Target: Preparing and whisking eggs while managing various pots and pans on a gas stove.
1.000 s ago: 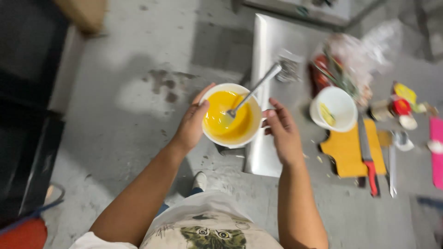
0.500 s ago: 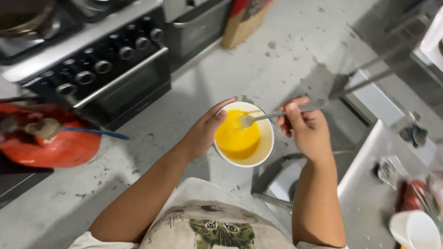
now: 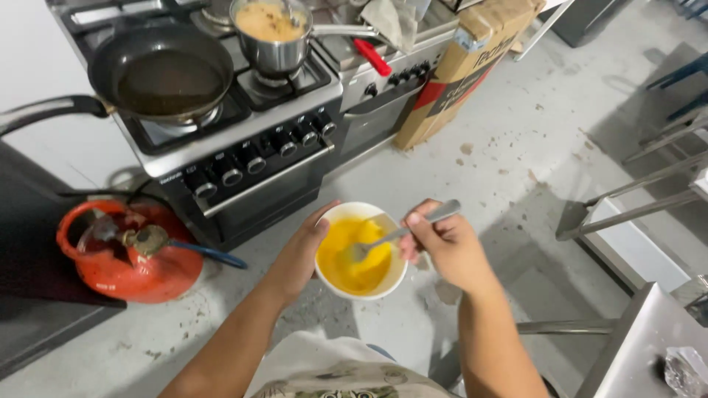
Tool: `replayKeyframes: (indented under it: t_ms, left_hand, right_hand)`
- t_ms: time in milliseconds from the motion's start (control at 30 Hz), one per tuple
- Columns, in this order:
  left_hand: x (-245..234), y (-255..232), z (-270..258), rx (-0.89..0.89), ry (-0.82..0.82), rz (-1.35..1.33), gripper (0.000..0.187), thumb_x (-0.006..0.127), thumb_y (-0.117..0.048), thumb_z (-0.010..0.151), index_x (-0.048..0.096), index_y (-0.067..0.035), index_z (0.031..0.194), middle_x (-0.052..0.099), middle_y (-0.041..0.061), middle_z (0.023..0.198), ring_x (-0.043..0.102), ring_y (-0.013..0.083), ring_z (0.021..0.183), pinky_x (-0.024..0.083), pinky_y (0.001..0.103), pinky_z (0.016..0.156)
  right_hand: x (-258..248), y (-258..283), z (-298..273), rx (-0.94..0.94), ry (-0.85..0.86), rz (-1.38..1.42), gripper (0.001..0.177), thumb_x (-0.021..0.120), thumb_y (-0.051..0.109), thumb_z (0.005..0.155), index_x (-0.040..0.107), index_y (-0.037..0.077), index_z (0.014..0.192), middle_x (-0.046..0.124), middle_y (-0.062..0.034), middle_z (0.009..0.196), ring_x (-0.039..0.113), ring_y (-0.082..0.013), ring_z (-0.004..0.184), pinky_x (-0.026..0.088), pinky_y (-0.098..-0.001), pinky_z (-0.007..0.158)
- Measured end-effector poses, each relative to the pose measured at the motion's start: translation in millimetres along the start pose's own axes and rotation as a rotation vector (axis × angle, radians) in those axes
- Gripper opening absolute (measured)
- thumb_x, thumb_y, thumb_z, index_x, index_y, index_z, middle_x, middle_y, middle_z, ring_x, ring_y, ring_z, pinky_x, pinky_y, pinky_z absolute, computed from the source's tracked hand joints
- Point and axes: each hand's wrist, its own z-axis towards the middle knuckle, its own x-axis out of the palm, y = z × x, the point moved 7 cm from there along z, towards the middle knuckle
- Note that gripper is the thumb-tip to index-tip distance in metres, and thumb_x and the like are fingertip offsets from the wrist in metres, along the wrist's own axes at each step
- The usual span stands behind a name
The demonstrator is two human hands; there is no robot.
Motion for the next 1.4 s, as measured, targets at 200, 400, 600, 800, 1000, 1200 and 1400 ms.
replayKeyframes:
  t_ms: [200,400,600,800,1000,1200,1400]
  left_hand:
    - [-8.6,-7.3,8.9,-0.081,-0.121,0.017,0.061,0.041,-0.045,0.099,0.047,-0.017,0.152,0.061,0.006,0.144,0.063,0.0177,0.125,0.055,0.033,0.095]
    - [6.1,7.5,35.6,-0.143,-0.112,-0.129,0.062,0.039,-0.047,0.100,0.043,-0.015,0.153,0.060,0.009,0.146,0.064,0.0206,0.128,0.056,0.036,0.097]
    - [23.4,21.3,82.4,-0.170,-0.167,-0.132,0.061,0.039,-0.045,0.099,0.043,-0.016,0.153,0.060,0.009,0.146,0.064,0.0228,0.129,0.056,0.037,0.098]
    - [49.4,17.4,128.9,-0.073,-0.194,-0.156,0.061,0.041,-0.043,0.101,0.043,-0.012,0.154,0.059,0.010,0.149,0.059,0.0229,0.135,0.049,0.037,0.106]
    - [63.1,31.8,163.7,-0.080,-0.219,-0.210,0.063,0.040,-0.045,0.100,0.042,-0.012,0.154,0.059,0.010,0.148,0.058,0.0228,0.135,0.047,0.038,0.109]
    - [77.0,52.1,198.2,0.016,-0.187,-0.194,0.061,0.042,-0.041,0.102,0.044,-0.006,0.152,0.057,0.011,0.149,0.054,0.0241,0.137,0.042,0.038,0.112]
    - [115.4,44.1,236.7,0.042,-0.157,-0.126,0.060,0.040,-0.042,0.105,0.043,-0.007,0.153,0.056,0.011,0.149,0.055,0.0217,0.136,0.044,0.037,0.111]
  right_hand:
    - [-12.0,-13.7,21.5,0.085,-0.070,0.045,0.027,0.050,0.021,0.112,0.060,0.002,0.095,0.064,-0.0050,0.068,0.060,-0.0128,0.056,0.047,-0.0262,0.051]
    - [-25.5,-14.9,41.2,-0.049,-0.022,0.148,0.016,0.050,0.015,0.106,0.060,0.004,0.100,0.069,-0.0067,0.074,0.068,-0.0130,0.064,0.057,-0.0277,0.059]
    - [-50.5,-30.9,70.1,-0.030,0.166,0.186,0.017,0.048,0.016,0.108,0.057,0.004,0.099,0.069,-0.0075,0.072,0.067,-0.0152,0.059,0.057,-0.0292,0.056]
    - [-111.6,-45.6,99.1,0.112,0.019,0.116,0.018,0.048,0.020,0.105,0.058,0.006,0.098,0.066,-0.0080,0.066,0.065,-0.0163,0.053,0.052,-0.0298,0.048]
    - [-153.5,-52.9,126.8,0.005,-0.084,0.128,0.017,0.052,0.017,0.108,0.056,0.004,0.099,0.064,-0.0050,0.071,0.062,-0.0129,0.058,0.051,-0.0270,0.051]
    - [-175.9,-75.2,142.1,0.113,0.037,0.070,0.014,0.052,0.016,0.102,0.060,0.006,0.098,0.069,-0.0049,0.071,0.066,-0.0110,0.059,0.050,-0.0268,0.049]
    - [-217.2,-78.4,152.7,0.093,0.035,0.053,0.025,0.050,0.019,0.108,0.061,0.003,0.093,0.067,-0.0068,0.068,0.060,-0.0104,0.052,0.047,-0.0259,0.046]
